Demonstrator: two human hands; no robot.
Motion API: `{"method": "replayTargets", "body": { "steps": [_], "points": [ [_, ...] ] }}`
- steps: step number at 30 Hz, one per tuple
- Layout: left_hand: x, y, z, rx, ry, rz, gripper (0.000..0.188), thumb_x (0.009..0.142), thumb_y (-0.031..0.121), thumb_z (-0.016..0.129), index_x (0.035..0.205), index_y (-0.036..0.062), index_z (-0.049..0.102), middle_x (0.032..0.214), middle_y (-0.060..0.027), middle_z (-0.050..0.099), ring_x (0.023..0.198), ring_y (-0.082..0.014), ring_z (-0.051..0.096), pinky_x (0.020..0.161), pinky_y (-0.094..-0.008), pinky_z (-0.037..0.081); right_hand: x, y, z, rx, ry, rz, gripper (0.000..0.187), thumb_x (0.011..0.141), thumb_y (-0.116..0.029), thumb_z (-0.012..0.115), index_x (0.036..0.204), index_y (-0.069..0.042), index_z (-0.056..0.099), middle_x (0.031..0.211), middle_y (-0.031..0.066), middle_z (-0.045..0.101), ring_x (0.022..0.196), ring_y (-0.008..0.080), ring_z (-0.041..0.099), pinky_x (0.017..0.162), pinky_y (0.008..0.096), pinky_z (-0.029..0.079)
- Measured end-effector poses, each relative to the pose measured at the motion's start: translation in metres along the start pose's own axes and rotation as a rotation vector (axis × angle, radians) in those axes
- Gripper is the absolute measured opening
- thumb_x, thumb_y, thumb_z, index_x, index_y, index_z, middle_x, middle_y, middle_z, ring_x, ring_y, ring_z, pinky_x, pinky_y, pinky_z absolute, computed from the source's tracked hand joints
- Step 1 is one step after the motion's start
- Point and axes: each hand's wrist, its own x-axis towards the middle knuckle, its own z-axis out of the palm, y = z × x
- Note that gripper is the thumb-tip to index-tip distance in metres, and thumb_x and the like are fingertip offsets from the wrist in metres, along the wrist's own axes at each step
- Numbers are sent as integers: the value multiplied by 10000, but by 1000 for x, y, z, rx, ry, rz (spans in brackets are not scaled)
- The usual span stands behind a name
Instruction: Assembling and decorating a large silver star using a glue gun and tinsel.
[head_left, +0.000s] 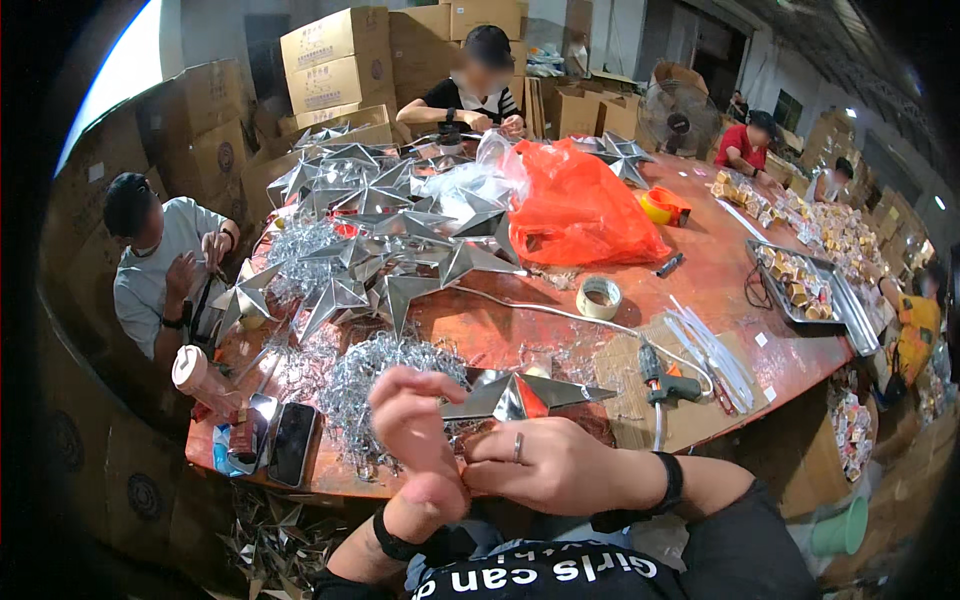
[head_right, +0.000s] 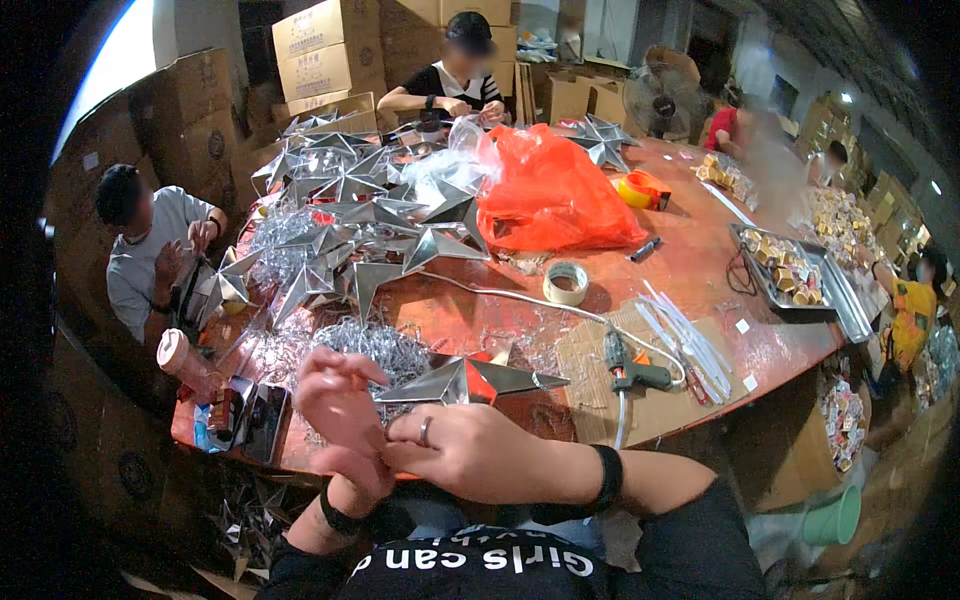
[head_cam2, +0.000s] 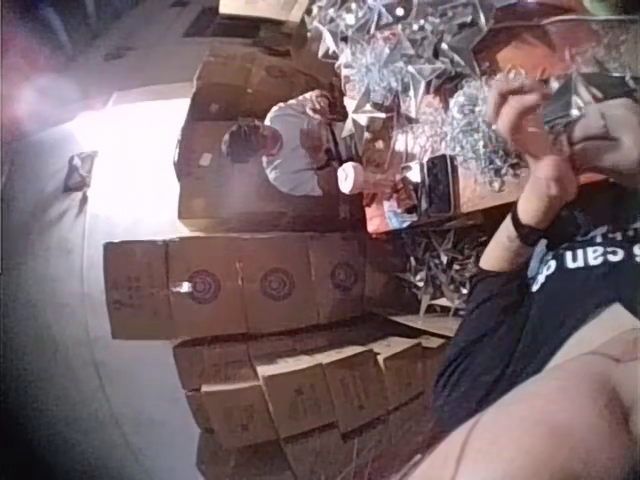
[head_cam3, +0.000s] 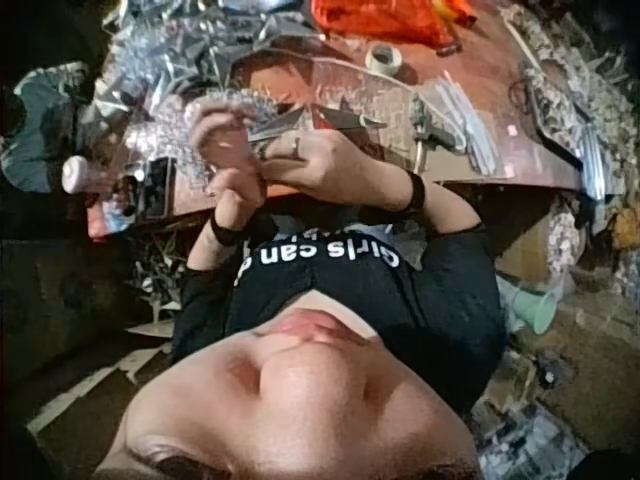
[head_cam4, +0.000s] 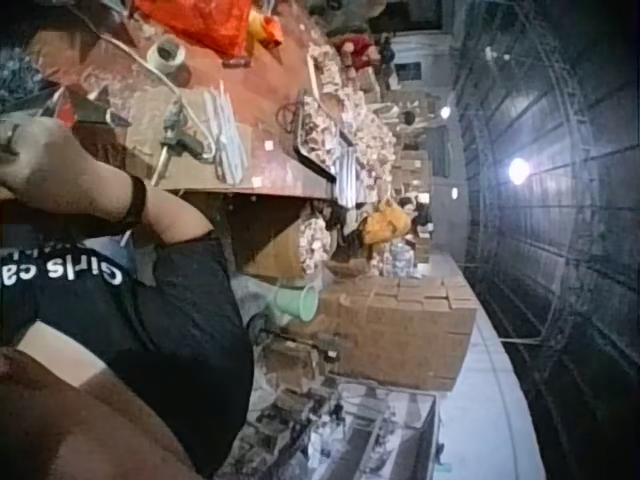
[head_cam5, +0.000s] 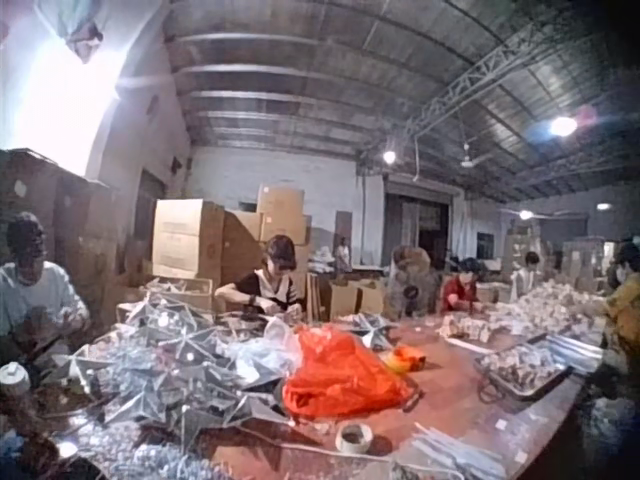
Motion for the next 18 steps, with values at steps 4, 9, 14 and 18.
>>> {"method": "replayTargets", "body": {
  "steps": [4, 9, 14, 18],
  "points": [
    [-26, -6, -8, 29, -223, 59, 806, 824, 828, 409, 1192, 111, 435, 1150, -124, 375, 908, -277, 518, 744, -399, 463, -12, -1, -5, 32, -95, 41, 157, 826, -136, 635, 964, -62, 628, 1012, 69, 612, 825, 242, 652, 635, 352, 552],
    [-31, -3, -11, 97, -388, 165, 925, 722, 912, 378, 1163, 102, 449, 1075, -120, 369, 759, -213, 484, 604, -341, 449, -25, -2, -7, 6, -90, -64, 152, 800, -153, 665, 927, -73, 643, 1015, 61, 606, 763, 227, 641, 588, 338, 542],
    [-34, -2, -11, 161, -549, 255, 942, 702, 903, 423, 1169, 86, 463, 1023, -105, 369, 741, -192, 474, 589, -333, 414, -36, -5, -8, 51, -96, 26, 111, 777, -175, 703, 850, -99, 667, 1024, 48, 610, 771, 224, 636, 601, 344, 545],
    [-39, -2, -11, 206, -475, 291, 921, 719, 889, 437, 1169, 87, 474, 1002, -103, 383, 750, -184, 475, 576, -330, 401, -39, -6, -6, 113, -60, 81, 141, 752, -193, 741, 839, -106, 672, 1017, 37, 600, 807, 235, 639, 623, 351, 544]
  ]
}}
